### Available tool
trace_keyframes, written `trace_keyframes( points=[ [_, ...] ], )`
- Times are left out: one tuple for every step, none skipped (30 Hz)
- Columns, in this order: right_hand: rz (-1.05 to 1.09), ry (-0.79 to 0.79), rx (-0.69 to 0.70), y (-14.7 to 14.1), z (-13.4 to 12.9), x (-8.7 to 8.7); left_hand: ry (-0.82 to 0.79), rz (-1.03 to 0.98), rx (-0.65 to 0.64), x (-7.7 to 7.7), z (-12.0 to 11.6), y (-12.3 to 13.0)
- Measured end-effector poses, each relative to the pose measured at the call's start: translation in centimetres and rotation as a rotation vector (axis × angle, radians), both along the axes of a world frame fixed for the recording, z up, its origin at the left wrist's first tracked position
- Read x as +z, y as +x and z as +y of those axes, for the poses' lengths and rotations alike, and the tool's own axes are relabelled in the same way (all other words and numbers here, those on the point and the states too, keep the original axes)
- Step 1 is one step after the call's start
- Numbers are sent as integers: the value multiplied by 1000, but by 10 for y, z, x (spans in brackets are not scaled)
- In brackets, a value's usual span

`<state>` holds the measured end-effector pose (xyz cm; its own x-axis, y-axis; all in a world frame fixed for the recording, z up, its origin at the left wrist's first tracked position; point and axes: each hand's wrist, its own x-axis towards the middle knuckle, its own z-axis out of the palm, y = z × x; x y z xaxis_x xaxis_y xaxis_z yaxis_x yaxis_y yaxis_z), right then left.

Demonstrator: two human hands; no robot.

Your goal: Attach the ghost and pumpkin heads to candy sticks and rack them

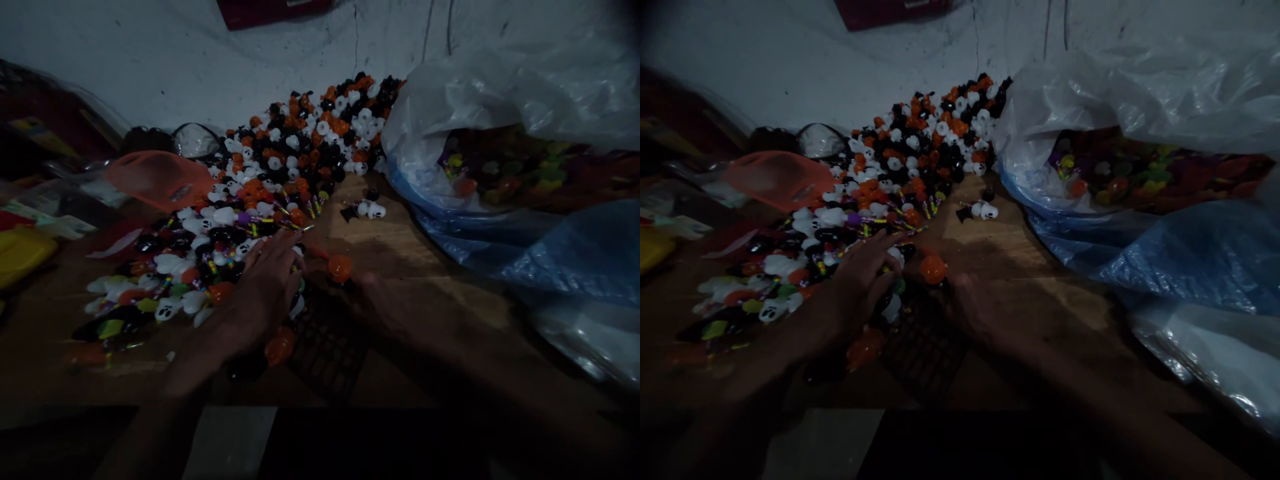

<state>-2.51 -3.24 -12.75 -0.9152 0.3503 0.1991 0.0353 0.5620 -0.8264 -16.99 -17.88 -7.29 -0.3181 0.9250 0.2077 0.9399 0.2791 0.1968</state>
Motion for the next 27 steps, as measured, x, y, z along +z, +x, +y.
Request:
trace_keyframes(
  points=[
    [10, -42, 24, -7, -1, -3, -1, -12, 7, 3, 0, 1],
    [29, -94, 50, -13, -2, -5, -1, -24, 10, 5, -1, 2],
    [53, -151, 75, -18, -3, -7, -1, -34, 9, 8, -1, 2],
    [74, -210, 90, -23, -4, -7, -2, -44, 5, 10, -2, 3],
    [84, -259, 95, -26, -5, -8, -2, -53, -3, 12, -2, 4],
    [85, -297, 87, -29, -5, -8, 0, -63, -9, 14, -2, 4],
    [87, -327, 68, -30, -6, -9, 2, -72, -11, 16, -2, 5],
    [95, -351, 41, -31, -7, -11, 3, -84, -8, 17, -1, 6],
    [108, -373, 24, -32, -8, -14, 6, -95, 2, 18, -1, 7],
    [123, -389, 25, -32, -8, -17, 8, -106, 12, 19, 0, 7],
    [134, -392, 43, -31, -8, -20, 11, -116, 20, 19, 0, 8],
    [137, -369, 68, -30, -7, -22, 12, -123, 24, 20, 0, 9],
    [133, -323, 91, -28, -6, -23, 11, -128, 23, 20, 0, 9],
    [124, -270, 104, -26, -5, -23, 16, -130, 20, 20, 0, 9],
    [114, -220, 109, -25, -4, -22, 22, -130, 13, 19, -1, 9],
    [102, -174, 106, -23, -3, -20, 28, -131, 9, 19, -1, 9],
    [89, -136, 110, -22, -2, -17, 35, -133, 8, 18, -1, 8],
    [82, -112, 123, -21, -1, -14, 39, -135, 15, 17, 0, 8],
    [78, -96, 140, -21, -1, -12, 41, -137, 28, 16, 0, 8],
    [79, -73, 154, -21, 0, -11, 40, -138, 43, 16, 0, 8],
    [87, -49, 166, -21, 1, -12, 33, -138, 53, 15, 1, 7],
    [97, -30, 178, -22, 2, -13, 29, -136, 58, 15, 1, 7],
    [107, -17, 190, -23, 3, -16, 21, -135, 56, 15, 0, 7],
    [114, -7, 192, -23, 4, -19, 16, -136, 54, 14, 0, 7],
    [114, 0, 191, -24, 5, -22, 15, -136, 49, 14, -1, 7],
    [112, 1, 187, -24, 7, -25, 20, -136, 46, 14, -2, 8],
    [106, -1, 183, -24, 8, -27, 30, -136, 48, 14, -2, 8]
  ],
)
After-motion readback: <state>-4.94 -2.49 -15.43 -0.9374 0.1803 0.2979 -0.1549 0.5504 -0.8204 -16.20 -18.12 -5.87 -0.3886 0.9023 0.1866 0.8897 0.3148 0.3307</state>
